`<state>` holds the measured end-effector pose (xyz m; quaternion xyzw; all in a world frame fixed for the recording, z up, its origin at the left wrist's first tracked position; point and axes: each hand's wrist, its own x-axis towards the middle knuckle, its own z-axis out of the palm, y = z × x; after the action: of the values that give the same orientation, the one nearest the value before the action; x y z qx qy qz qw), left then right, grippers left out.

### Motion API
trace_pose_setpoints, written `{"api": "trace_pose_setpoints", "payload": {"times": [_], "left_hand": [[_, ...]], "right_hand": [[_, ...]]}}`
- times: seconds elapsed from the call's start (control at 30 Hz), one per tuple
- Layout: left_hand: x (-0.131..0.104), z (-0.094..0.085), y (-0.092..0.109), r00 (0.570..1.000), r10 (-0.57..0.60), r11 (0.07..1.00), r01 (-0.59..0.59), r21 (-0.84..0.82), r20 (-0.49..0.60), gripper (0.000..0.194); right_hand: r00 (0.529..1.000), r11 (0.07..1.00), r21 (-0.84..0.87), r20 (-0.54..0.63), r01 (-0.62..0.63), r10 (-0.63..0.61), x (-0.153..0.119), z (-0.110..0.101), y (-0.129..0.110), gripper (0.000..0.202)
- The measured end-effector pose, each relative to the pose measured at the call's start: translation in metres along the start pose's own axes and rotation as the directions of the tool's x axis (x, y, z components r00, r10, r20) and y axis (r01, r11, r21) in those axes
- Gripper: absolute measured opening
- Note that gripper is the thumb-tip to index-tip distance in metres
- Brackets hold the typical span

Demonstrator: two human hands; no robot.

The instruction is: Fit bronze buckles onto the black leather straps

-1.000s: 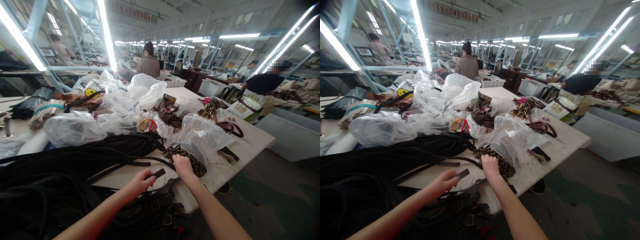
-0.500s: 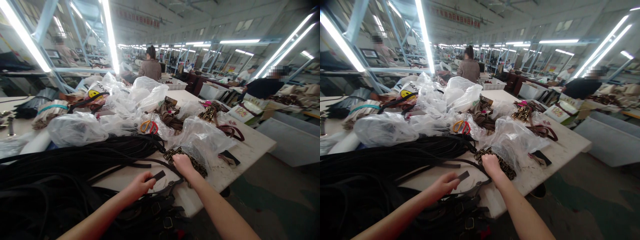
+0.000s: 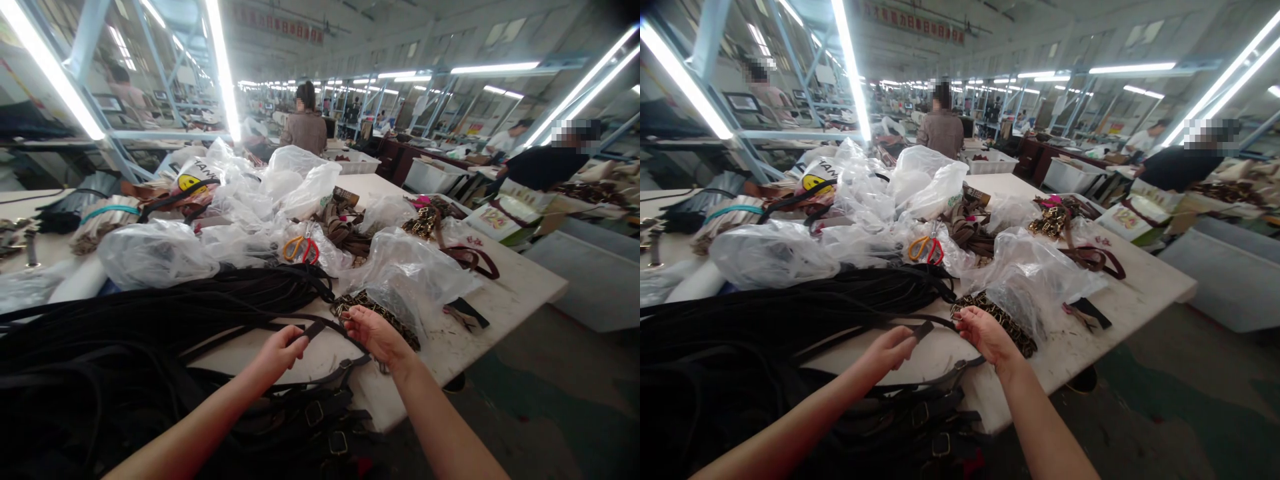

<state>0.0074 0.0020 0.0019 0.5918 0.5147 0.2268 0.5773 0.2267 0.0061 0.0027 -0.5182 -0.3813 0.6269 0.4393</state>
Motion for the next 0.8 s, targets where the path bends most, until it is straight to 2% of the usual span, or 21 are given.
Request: {"api": "trace_pose_setpoints", "payload": {"times": [0.1,0.27,0.4,0.57,0.7,0.8], "left_hand": [[0.004,-0.002,-0.003,0.999,-0.001,1.000,0.002,0.010,-0.052,0.025],[0.003,-0.004,-0.003,0.999,-0.034,0.998,0.035,-0.060,0.008,0.026],[-0.001,-0.005,-0.001,0.998,-0.042,0.990,0.047,-0.133,0.039,0.027],[-0.004,-0.008,0.002,0.994,-0.039,0.987,0.054,-0.153,0.101,0.026],[-0.008,-0.011,0.007,0.973,-0.015,0.974,0.066,-0.215,0.230,0.025],[-0.012,-0.013,0.009,0.950,0.003,0.979,0.061,-0.196,0.312,0.023]], "right_hand": [[0.987,0.951,0.280,0.128,-0.132,0.099,-0.013,0.017,0.003,0.015],[0.960,0.879,0.434,0.265,-0.199,0.086,-0.018,0.034,0.013,0.016],[0.959,0.877,0.437,0.272,-0.199,0.083,-0.017,0.040,0.019,0.017],[0.968,0.885,0.432,0.241,-0.177,0.076,-0.017,0.038,0.019,0.017],[0.953,0.912,0.361,0.290,-0.196,0.090,-0.019,0.036,0.015,0.018],[0.938,0.924,0.322,0.335,-0.205,0.091,-0.022,0.037,0.014,0.019]]}}
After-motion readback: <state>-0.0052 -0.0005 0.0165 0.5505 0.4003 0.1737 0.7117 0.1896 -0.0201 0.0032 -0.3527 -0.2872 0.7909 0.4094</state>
